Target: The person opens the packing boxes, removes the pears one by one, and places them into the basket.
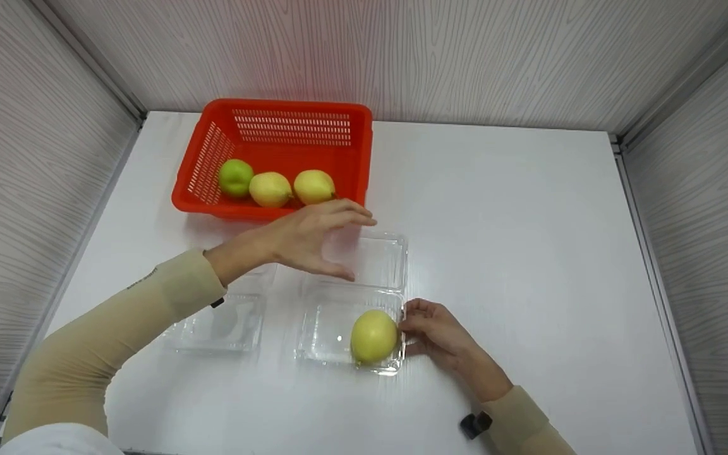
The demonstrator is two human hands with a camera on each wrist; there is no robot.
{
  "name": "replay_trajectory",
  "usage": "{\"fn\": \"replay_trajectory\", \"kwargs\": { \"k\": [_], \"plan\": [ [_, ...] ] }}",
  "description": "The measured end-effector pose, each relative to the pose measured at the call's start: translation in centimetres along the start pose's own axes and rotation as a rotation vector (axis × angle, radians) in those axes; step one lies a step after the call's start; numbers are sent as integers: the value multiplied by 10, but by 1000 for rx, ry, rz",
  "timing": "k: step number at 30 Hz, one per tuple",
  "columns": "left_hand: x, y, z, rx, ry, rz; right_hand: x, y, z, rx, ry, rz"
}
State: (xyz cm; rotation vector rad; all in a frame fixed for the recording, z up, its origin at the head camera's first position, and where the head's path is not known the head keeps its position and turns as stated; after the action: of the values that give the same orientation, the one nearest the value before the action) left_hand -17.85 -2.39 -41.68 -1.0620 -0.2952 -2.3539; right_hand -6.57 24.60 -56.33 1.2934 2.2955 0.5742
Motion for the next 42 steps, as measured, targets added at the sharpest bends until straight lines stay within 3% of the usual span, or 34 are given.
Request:
{"fn": "replay_trajectory", "kwargs": {
  "k": [8,23,35,42],
  "plan": [
    [-29,10,15,-81,3,-93,1,0,1,3,-5,-9],
    [-81,23,20,-59,1,-281,1,1,2,17,15,-21],
    [-110,22,14,-141,-16,-322,0,1,2,52,-30,-65],
    [-119,20,12,-146,-46,-332,1,1,1,53,-30,-60]
  ]
}}
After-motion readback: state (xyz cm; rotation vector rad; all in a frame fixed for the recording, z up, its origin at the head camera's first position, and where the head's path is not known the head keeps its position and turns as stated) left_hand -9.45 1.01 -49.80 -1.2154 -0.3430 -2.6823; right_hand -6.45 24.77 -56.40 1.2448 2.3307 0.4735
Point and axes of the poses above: each hand's wrist, its own y-axis away from the middle knuckle, its own x-axis out of the back of the hand, z = x × y, the point moved 2 cm from there along -y, towards the middle knuckle, and after that the axes turned 10 degrees about y, right-handed, at the moved point
